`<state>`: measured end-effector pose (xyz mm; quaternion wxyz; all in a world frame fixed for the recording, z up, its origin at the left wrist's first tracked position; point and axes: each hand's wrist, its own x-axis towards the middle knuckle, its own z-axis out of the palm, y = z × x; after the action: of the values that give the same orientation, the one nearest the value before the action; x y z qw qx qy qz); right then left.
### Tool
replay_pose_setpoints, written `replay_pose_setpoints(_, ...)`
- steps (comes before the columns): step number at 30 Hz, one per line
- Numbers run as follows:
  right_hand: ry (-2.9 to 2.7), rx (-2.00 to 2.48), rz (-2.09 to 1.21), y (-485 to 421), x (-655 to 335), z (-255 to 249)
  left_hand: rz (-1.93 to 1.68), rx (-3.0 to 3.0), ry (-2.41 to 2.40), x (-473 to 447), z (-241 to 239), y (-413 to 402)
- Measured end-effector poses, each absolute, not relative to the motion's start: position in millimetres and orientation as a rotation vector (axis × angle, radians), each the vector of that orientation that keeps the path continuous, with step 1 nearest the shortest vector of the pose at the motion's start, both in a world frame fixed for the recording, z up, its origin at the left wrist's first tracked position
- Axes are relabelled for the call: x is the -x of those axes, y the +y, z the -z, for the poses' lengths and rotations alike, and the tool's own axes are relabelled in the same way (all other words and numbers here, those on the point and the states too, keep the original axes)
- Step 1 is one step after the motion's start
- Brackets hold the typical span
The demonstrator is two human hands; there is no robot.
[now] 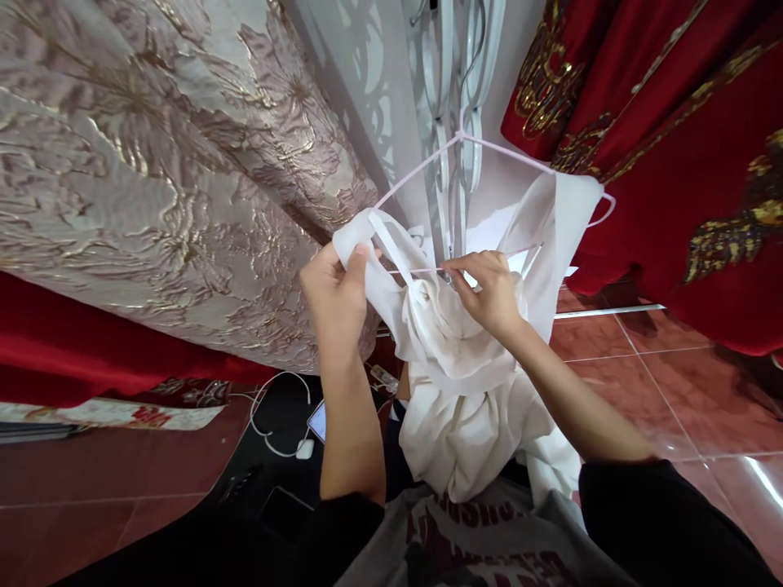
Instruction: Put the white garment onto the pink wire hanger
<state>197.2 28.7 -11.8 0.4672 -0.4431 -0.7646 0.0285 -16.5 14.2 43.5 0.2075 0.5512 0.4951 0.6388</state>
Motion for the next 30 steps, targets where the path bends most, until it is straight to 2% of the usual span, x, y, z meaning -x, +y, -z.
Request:
replay_pose_setpoints(9,-1.864,1.113,-0.079,31,-198,15,-1.746,-1.551,1.318,-1,-31,32)
replay_pose_setpoints(14,-1.871,1.113,-0.083,30,-198,16,-1.695,-1.348,1.098,-7,-25,34)
replay_pose_setpoints(23,-1.89,1.098,-0.131,31,-203,6,-1.464,-1.29,0.931,19,-59,20)
replay_pose_setpoints(26,-1.895,1.061,-0.152,30,-209,4,-1.6,-1.211,0.883,53,-47,26)
replay_pose_setpoints(30,-1.895,1.096,-0.098,30,-212,9,-1.932,-0.946,0.882,65,-3,26)
